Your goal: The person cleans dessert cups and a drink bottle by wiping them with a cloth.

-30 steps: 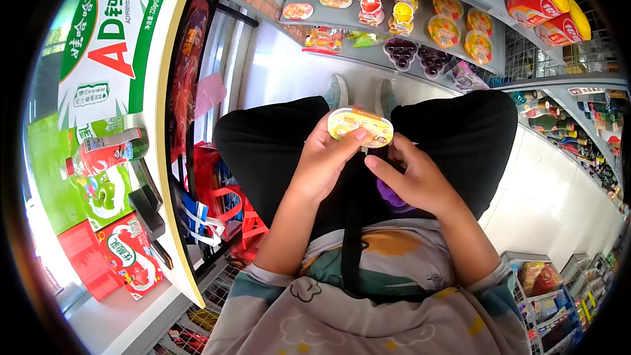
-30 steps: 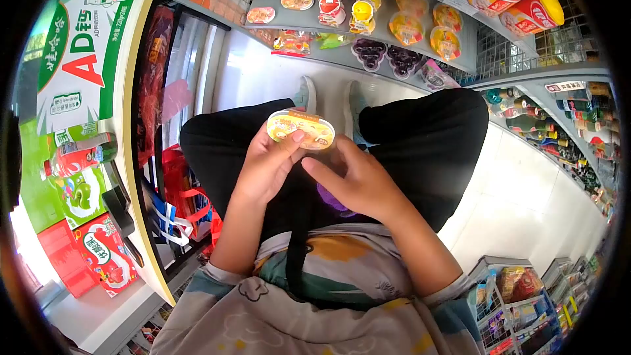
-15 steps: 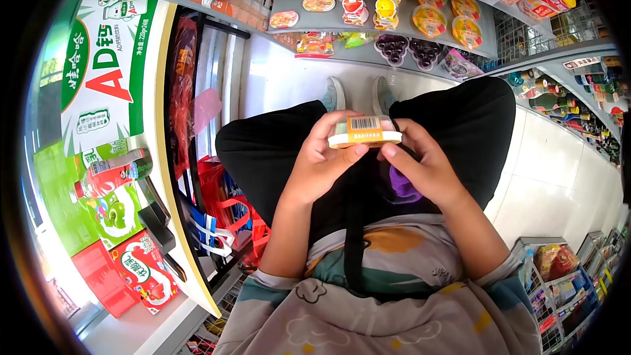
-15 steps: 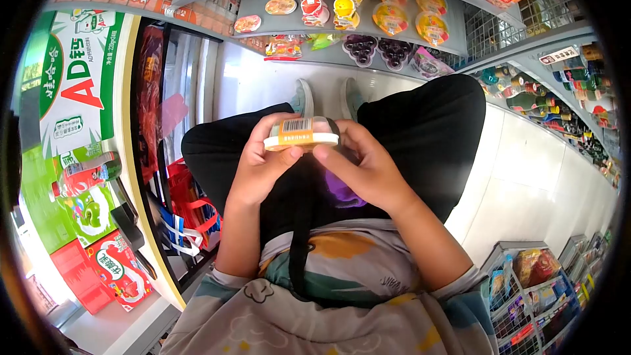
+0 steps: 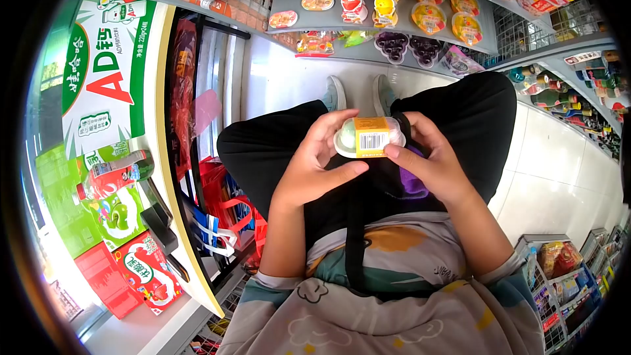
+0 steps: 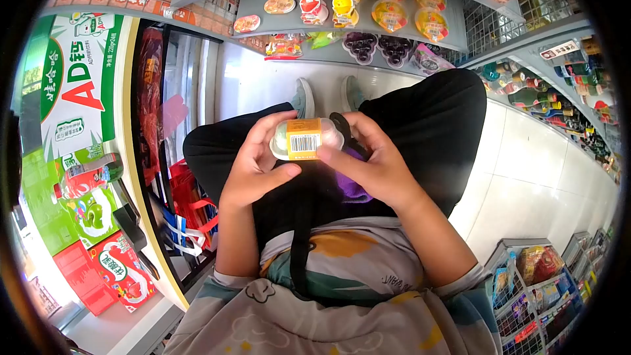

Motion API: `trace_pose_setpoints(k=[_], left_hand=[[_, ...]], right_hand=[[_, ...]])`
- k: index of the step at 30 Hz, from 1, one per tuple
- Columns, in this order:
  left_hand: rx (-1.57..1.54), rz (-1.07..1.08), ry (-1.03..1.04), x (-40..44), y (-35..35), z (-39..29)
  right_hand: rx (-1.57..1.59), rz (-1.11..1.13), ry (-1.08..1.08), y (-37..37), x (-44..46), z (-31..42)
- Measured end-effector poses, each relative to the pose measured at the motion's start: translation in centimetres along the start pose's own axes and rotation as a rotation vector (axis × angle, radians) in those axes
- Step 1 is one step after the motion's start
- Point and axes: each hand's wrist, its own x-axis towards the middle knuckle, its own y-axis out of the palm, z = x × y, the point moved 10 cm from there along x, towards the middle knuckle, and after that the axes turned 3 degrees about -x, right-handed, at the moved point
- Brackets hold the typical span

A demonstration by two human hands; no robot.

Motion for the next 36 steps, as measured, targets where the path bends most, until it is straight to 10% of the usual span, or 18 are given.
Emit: trace_pose_setpoints(k=[36], left_hand=[[0.005,-0.13,0.026,-0.7,-1.4,-0.4]], right_hand=[[-0.204,-0.06,-0.149,0.1,-0.8,2.4]])
